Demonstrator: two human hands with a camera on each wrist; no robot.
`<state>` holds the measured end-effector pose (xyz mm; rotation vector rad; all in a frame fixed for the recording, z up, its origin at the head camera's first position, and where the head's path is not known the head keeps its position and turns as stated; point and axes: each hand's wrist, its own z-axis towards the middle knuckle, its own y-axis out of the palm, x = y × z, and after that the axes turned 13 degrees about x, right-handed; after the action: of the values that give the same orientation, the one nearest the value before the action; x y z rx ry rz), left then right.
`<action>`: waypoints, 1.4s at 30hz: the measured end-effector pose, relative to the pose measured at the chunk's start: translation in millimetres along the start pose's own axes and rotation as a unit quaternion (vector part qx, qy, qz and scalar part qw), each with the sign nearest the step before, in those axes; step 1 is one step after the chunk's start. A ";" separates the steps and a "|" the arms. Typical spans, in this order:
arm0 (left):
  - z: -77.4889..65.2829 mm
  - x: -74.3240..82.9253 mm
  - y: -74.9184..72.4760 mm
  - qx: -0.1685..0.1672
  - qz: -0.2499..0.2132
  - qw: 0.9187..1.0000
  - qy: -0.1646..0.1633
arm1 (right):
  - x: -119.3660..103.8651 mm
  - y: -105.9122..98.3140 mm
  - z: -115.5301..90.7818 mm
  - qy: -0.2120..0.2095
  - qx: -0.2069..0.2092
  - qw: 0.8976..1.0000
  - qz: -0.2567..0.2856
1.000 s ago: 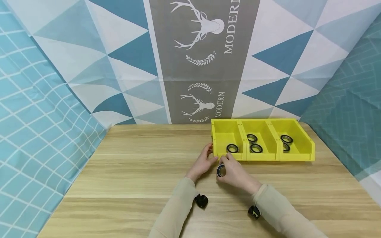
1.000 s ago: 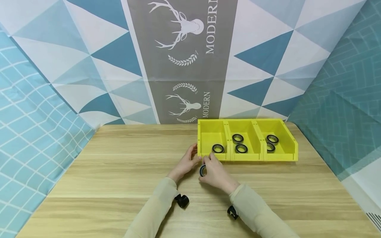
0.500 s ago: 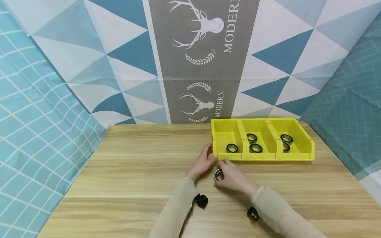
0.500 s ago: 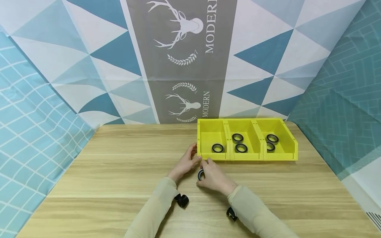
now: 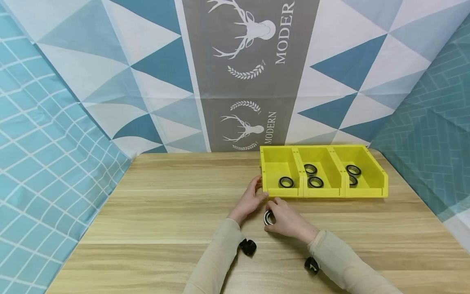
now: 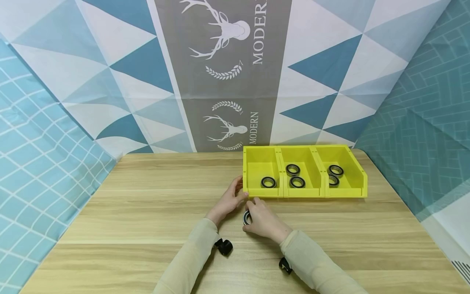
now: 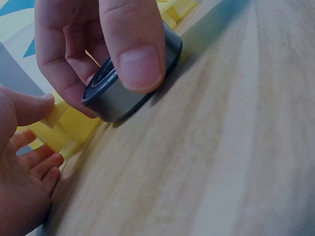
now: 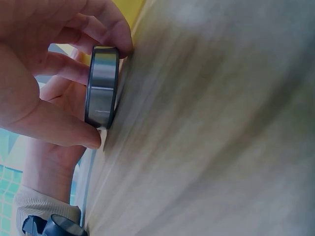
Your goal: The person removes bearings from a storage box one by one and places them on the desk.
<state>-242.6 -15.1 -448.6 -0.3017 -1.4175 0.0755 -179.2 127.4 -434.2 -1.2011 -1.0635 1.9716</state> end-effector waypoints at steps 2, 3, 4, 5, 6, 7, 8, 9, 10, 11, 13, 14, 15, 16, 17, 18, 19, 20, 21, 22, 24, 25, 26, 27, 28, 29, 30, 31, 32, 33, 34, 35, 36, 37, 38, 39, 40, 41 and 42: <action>-5.5 10.3 -2.6 -0.002 -0.001 1.000 0.003 | -1.1 -0.8 -0.4 -0.003 0.000 1.000 0.000; -7.8 14.2 -3.6 -0.002 0.000 1.000 0.004 | -1.9 -1.5 -0.7 -0.006 0.000 1.000 0.000; -9.2 16.4 -4.2 -0.001 0.000 1.000 0.005 | -2.7 -2.1 -0.9 -0.008 -0.001 1.000 0.001; -7.5 12.0 -3.3 0.000 -0.001 1.000 0.005 | -3.3 -2.5 -1.0 -0.009 -0.003 1.000 0.001; -5.4 7.1 -2.2 0.002 0.001 1.000 0.003 | -3.8 -3.0 -1.0 -0.011 -0.004 1.000 0.000; -3.4 2.6 -1.3 0.004 0.002 1.000 0.003 | -4.3 -3.4 -1.0 -0.011 -0.006 1.000 -0.002; -0.7 -2.8 -0.1 0.006 0.004 1.000 0.001 | -4.7 -3.7 -1.0 -0.012 -0.007 1.000 -0.003; 1.9 -8.3 1.0 0.007 0.006 1.000 -0.003 | -4.9 -3.9 -0.9 -0.013 -0.009 1.000 -0.005; 4.5 -13.3 2.0 0.009 0.009 1.000 -0.006 | -4.9 -3.8 -0.7 -0.013 -0.010 1.000 -0.007; 6.4 -17.1 2.8 0.009 0.012 1.000 -0.008 | -4.7 -3.7 -0.6 -0.014 -0.012 1.000 -0.009; 6.9 -17.2 2.5 0.007 0.012 1.000 -0.009 | -4.5 -3.7 -0.4 -0.017 -0.014 1.000 -0.014; 6.9 -17.4 2.5 0.006 0.012 1.000 -0.009 | -4.4 -3.7 -0.3 -0.020 -0.015 1.000 -0.015; 6.9 -17.5 2.4 0.005 0.010 1.000 -0.007 | -4.5 -3.7 -0.3 -0.022 -0.015 1.000 -0.017; 6.7 -17.5 2.3 0.004 0.007 1.000 -0.005 | -4.6 -3.8 -0.4 -0.024 -0.016 0.999 -0.017; 6.6 -17.8 2.4 0.002 0.003 1.000 -0.004 | -4.6 -4.0 -0.5 -0.026 -0.018 0.999 -0.018; 6.7 -18.2 2.4 0.002 0.000 1.000 -0.002 | -4.6 -4.0 -0.6 -0.027 -0.019 0.999 -0.018; 6.4 -18.4 2.4 0.001 -0.002 1.000 -0.003 | -4.7 -4.1 -0.7 -0.029 -0.020 0.999 -0.018; 6.4 -18.6 2.6 0.000 -0.005 1.000 -0.004 | -4.8 -4.2 -0.8 -0.029 -0.022 0.999 -0.017; 6.4 -18.7 2.6 0.000 -0.007 1.000 -0.005 | -5.0 -4.5 -0.8 -0.030 -0.023 0.999 -0.017; 6.1 -18.6 2.6 0.000 -0.008 1.000 -0.005 | -5.1 -4.5 -0.8 -0.030 -0.025 0.999 -0.017; 6.1 -18.2 2.5 0.002 -0.002 1.000 -0.009 | -4.8 -4.5 -0.6 -0.033 -0.027 0.999 -0.017; 5.9 -17.8 2.5 0.002 0.002 1.000 -0.012 | -4.7 -4.7 -0.3 -0.034 -0.029 0.999 -0.016; 6.2 -17.4 2.6 0.004 0.005 1.000 -0.013 | -4.6 -5.1 0.0 -0.034 -0.033 0.999 -0.015; 6.3 -17.4 2.7 0.005 0.008 1.000 -0.015 | -4.3 -5.7 0.6 -0.033 -0.038 0.999 -0.014; 6.5 -17.4 2.9 0.006 0.010 1.000 -0.016 | -3.9 -6.5 1.5 -0.031 -0.044 0.998 -0.013; 6.8 -17.5 3.1 0.006 0.013 1.000 -0.019 | -3.3 -8.2 2.7 -0.028 -0.050 0.998 -0.013; 7.2 -17.7 3.5 0.006 0.013 1.000 -0.018 | -2.3 -10.2 4.5 -0.026 -0.054 0.998 -0.012; 7.6 -18.1 3.8 0.006 0.011 1.000 -0.016 | -1.2 -13.1 6.8 -0.023 -0.058 0.998 -0.013; 8.1 -18.8 4.4 0.006 0.008 1.000 -0.012 | -0.2 -16.9 9.6 -0.018 -0.058 0.998 -0.013; 8.6 -19.6 4.8 0.005 0.005 1.000 -0.010 | 1.2 -21.0 13.0 -0.015 -0.055 0.998 -0.015; 8.9 -19.9 4.9 0.004 0.002 1.000 -0.006 | 2.9 -25.3 17.0 -0.014 -0.047 0.999 -0.019; 9.2 -20.2 5.0 0.004 0.001 1.000 -0.005 | 4.7 -29.9 21.3 -0.012 -0.035 0.999 -0.024; 9.4 -20.0 5.1 0.004 -0.003 1.000 -0.002 | 6.6 -34.3 26.1 -0.011 -0.020 0.999 -0.027; 9.6 -19.9 5.1 0.004 -0.005 1.000 -0.002 | 8.2 -38.3 30.7 -0.007 -0.006 0.999 -0.032; 9.7 -19.8 5.0 0.005 -0.008 1.000 0.000 | 10.2 -41.6 35.2 -0.003 0.009 0.999 -0.036; 9.7 -19.2 4.8 0.005 -0.009 1.000 -0.001 | 12.1 -44.1 39.7 0.000 0.024 0.999 -0.040; 9.4 -18.6 4.7 0.004 -0.010 1.000 -0.001 | 13.8 -45.8 43.9 0.004 0.040 0.998 -0.047; 9.5 -18.6 4.8 0.003 -0.011 1.000 -0.004 | 15.5 -46.9 47.8 0.009 0.052 0.997 -0.052; 9.7 -18.8 5.0 0.002 -0.014 1.000 -0.003 | 16.9 -47.2 51.1 0.014 0.062 0.996 -0.057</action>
<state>-254.4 -13.0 -466.7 -0.2789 -1.4278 0.0562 -228.9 148.1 -387.0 -1.0749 -0.9602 1.8978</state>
